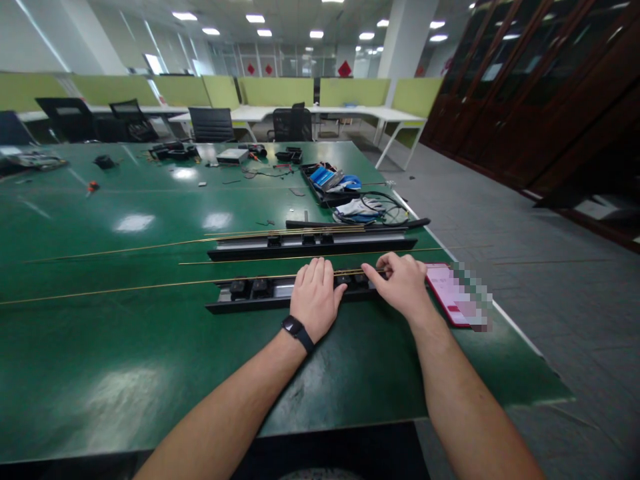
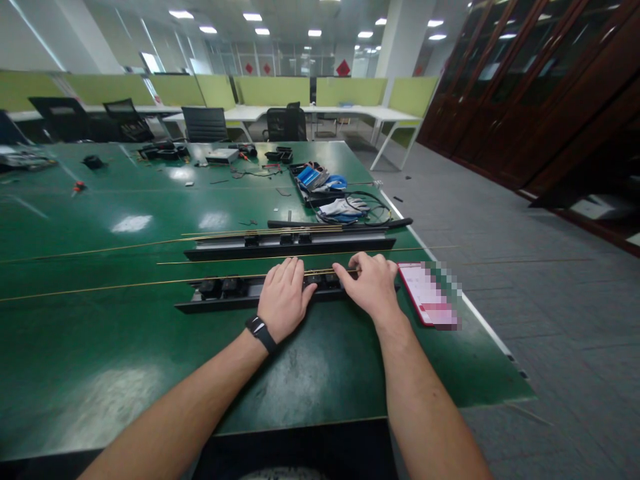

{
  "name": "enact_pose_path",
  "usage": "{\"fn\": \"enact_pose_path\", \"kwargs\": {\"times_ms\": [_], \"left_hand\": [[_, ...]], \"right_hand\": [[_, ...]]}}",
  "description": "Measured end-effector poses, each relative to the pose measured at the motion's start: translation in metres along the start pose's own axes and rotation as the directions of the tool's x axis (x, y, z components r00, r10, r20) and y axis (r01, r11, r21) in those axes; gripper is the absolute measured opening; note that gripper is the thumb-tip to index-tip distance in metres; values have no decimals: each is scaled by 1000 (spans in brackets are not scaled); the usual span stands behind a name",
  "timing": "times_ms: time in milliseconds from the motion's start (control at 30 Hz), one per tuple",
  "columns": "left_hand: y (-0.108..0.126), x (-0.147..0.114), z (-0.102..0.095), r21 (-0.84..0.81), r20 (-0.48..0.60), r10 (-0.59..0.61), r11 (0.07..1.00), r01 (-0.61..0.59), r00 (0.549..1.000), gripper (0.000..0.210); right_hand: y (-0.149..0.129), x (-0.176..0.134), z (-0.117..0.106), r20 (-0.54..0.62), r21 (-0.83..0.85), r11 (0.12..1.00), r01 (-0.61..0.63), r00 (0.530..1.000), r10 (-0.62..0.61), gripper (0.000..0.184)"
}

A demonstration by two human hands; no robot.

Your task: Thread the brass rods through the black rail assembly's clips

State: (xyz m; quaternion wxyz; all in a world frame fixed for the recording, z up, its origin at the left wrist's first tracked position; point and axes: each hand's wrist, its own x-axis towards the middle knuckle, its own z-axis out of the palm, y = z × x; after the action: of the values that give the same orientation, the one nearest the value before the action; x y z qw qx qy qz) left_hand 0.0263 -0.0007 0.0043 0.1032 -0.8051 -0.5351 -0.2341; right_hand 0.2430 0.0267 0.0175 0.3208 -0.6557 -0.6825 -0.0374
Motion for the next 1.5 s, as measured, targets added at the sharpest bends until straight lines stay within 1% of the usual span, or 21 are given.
{"fn": "enact_pose_path", "kwargs": {"times_ms": [167, 333, 600, 1033, 1367, 1500], "left_hand": [[-1, 0, 1, -16, -5, -7, 1000, 7, 1000, 57], [-1, -1, 4, -15, -15, -8, 1000, 7, 1000, 59], [-3, -3, 6, -29, -17, -15, 999, 14, 1000, 61], [-3, -4, 5, -26, -15, -17, 1000, 16, 1000, 60], [-4, -4, 4, -23, -14, -16, 1000, 15, 1000, 59], [-4, -4, 5, -9, -14, -18, 1000, 18, 1000, 60]], "right_hand": [[-3, -1, 1, 3, -13, 1000, 6, 1000, -6, 45], [-5, -1, 3, 15, 25, 1000, 5, 1000, -6, 44], [-5, 2, 2, 22, 32, 999, -3, 1000, 2, 51], [3, 4, -1, 23, 36, 999, -12, 1000, 11, 51], [11, 7, -6, 33, -14, 999, -45, 998, 46, 50], [12, 6, -6, 32, -41, 999, -22, 999, 23, 49]]}}
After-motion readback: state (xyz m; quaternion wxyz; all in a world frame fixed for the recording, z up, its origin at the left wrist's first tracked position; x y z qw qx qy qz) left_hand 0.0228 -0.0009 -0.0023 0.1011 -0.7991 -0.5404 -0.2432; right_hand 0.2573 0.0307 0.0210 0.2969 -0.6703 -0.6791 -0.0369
